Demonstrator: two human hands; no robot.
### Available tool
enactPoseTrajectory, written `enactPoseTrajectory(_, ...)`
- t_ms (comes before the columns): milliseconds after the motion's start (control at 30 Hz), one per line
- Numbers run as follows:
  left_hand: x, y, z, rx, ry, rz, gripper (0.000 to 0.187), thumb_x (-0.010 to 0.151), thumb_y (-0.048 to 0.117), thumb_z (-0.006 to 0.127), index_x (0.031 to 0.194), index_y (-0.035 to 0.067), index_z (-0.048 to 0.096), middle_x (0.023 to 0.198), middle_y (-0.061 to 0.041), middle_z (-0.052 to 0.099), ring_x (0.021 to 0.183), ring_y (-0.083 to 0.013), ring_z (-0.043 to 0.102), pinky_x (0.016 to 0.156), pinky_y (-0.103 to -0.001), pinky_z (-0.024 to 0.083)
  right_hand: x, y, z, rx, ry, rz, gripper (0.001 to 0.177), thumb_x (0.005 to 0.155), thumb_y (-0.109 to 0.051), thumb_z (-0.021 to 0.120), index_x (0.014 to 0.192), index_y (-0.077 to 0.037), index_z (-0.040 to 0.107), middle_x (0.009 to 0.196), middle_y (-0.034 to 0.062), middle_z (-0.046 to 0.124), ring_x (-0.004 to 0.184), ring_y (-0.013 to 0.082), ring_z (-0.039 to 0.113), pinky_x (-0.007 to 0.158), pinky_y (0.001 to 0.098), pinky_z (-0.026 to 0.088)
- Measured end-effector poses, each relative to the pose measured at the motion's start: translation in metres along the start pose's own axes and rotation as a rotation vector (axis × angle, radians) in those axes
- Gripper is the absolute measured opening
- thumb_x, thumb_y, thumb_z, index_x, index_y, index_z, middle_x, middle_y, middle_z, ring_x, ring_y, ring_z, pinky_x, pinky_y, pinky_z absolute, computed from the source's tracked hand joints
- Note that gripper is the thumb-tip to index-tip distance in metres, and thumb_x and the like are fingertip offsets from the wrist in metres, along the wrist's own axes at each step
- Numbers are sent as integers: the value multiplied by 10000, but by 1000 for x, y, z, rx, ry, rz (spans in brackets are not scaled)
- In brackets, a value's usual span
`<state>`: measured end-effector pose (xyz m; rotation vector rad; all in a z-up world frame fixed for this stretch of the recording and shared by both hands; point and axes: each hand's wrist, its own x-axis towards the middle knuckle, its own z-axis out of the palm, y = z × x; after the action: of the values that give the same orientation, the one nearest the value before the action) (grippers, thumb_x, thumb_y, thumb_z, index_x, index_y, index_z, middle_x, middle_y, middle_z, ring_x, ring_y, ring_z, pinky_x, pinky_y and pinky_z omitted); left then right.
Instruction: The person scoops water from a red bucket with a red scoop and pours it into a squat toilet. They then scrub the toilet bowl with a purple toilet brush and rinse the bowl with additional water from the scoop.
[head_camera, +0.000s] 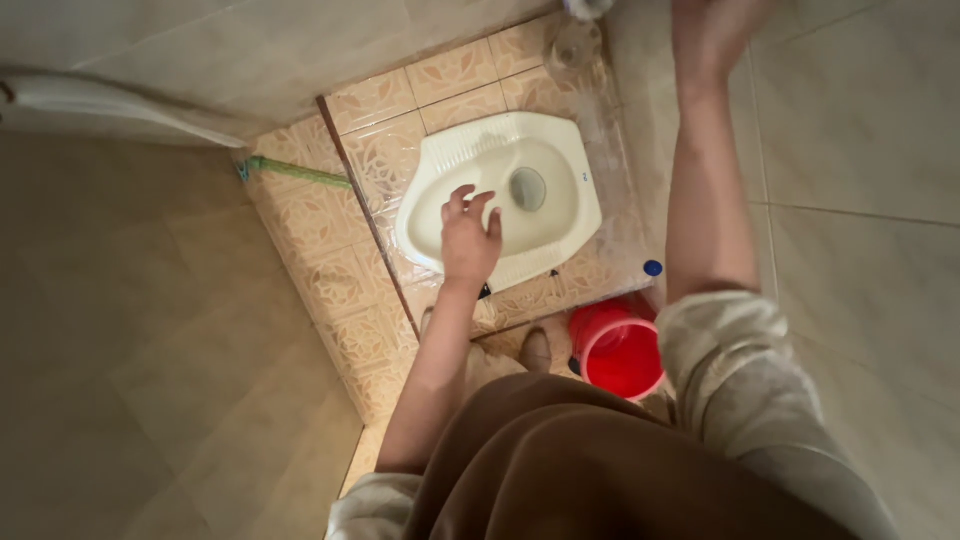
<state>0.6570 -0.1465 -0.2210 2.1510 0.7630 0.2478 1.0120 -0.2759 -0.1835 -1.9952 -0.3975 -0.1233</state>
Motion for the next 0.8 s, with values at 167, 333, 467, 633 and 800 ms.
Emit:
enactPoseTrajectory(167,-26,-35,-4,66,-1,-117,263,896,135,725,1157,98,726,1343,-160,568,1127,-359,570,973,-465,508,-62,91,-11,424,-183,586,73,879,60,668,906,126,653,864,150,695,763,273,735,674,358,652)
enactPoseTrajectory(333,-67,-62,-3,82,-13,-212,266,887,147,725,1148,96,730,1339,-172,576,1153,-396,555,982,-465,495,-157,179,5,921,-318,1207,258,978,52,577,1191,198,570,1131,322,658,811,331,736,705,333,648)
enactPoseTrajectory(467,-96,-83,2,49,-17,-272,264,903,161,716,1158,96,728,1358,-205,570,1219,-434,531,1024,-473,477,-215,161,25,1040,-397,1414,495,947,71,490,1427,100,377,1134,331,632,796,303,691,678,332,583)
enactPoseTrajectory(633,-138,-107,19,50,10,-294,273,910,168,720,1170,86,722,1351,-218,569,1250,-448,515,1045,-479,456,-274,135,58,550,-506,1176,667,937,57,471,1573,-72,318,1090,218,676,808,294,702,726,385,584)
enactPoseTrajectory(800,-162,-107,25,34,-2,-338,265,900,177,716,1153,99,725,1348,-189,592,1225,-420,549,1035,-474,464,-310,157,89,-285,-632,588,588,1004,-151,534,1574,-144,389,1076,206,717,899,368,714,806,470,556)
